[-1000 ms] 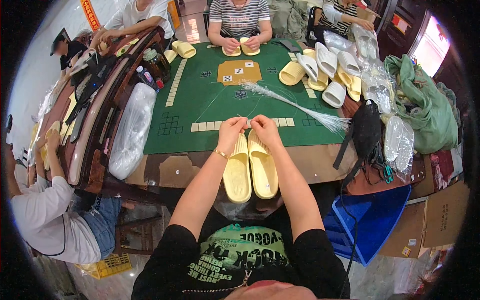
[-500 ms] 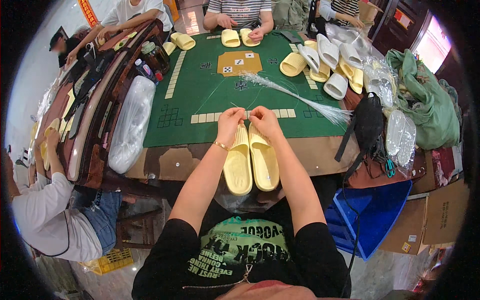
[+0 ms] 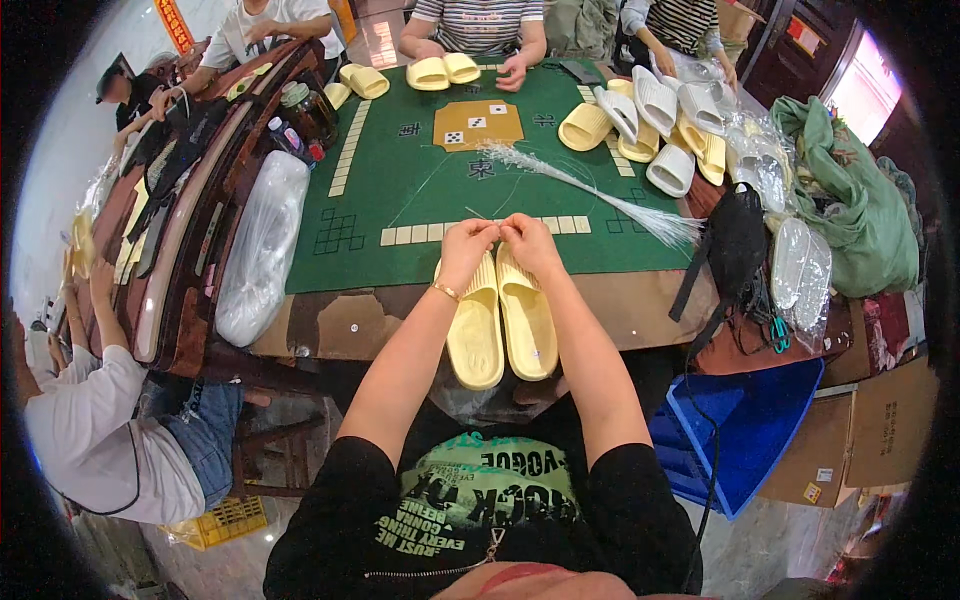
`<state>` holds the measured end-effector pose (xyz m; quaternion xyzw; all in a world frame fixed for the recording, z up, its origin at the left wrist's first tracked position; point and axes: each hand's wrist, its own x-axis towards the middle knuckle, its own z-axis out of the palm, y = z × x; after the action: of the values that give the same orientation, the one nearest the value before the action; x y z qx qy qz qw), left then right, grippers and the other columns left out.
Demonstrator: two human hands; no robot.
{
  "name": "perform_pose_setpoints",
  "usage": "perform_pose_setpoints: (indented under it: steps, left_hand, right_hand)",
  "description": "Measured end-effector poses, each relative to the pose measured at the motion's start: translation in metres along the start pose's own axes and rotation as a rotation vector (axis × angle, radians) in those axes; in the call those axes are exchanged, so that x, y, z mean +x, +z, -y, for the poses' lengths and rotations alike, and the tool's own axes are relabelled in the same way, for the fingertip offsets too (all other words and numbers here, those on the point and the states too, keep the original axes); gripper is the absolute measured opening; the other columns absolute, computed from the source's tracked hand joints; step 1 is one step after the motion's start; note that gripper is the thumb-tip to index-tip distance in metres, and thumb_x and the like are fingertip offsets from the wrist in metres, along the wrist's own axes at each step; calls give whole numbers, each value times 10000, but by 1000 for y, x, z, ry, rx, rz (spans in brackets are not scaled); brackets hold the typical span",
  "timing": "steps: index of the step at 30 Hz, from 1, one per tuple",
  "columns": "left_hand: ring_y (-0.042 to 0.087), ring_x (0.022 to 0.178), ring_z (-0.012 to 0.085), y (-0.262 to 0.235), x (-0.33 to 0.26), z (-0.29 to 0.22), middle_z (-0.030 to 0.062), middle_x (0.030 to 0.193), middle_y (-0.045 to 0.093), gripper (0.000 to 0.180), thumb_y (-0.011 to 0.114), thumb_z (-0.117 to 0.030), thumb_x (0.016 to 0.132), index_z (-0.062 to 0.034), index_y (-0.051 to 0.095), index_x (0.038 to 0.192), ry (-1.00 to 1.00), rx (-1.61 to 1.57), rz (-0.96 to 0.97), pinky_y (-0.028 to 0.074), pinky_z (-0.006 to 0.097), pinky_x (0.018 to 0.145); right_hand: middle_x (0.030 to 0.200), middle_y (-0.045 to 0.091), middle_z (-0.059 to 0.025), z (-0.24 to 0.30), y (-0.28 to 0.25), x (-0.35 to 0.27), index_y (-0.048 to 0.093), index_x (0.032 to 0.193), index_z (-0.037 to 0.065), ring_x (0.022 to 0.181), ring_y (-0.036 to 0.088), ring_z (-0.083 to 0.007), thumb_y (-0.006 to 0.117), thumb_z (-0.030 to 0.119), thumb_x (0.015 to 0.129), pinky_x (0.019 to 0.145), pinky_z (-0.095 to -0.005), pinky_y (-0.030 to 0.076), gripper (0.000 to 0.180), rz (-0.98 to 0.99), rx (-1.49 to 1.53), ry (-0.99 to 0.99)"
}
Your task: The person pairs slippers together by threading plastic tag fasteners through the slides by hand.
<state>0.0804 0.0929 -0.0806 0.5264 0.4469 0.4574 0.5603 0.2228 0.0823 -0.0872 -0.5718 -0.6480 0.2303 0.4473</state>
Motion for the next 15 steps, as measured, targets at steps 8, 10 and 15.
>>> perform_pose_setpoints:
  steps: [8,10,15]
  left_hand:
    - [526,674,60,-2,0,3,-3,760,594,120,585,-103,858,-8,619,924,93,-256,-235,440,194,629]
    - [529,676,61,0,-1,3,-3,765,603,124,588,-102,857,-9,624,930,123,-255,-236,444,195,635]
    - [536,667,67,-2,-1,3,9,790,629,134,592,-103,848,-6,643,924,36,-212,-169,444,200,629]
  right_hand:
    - [809,629,-137,-10,5,3,591,822,34,789,591,-318,569,148,803,685,-411,459,117,-101,-83,91]
    - [827,620,-126,-11,5,4,596,814,48,835,563,-314,576,135,792,728,-413,444,92,-124,-111,81]
    - [797,604,-119,-7,3,1,602,802,51,801,543,-317,591,110,771,727,-403,434,67,-155,-98,-59]
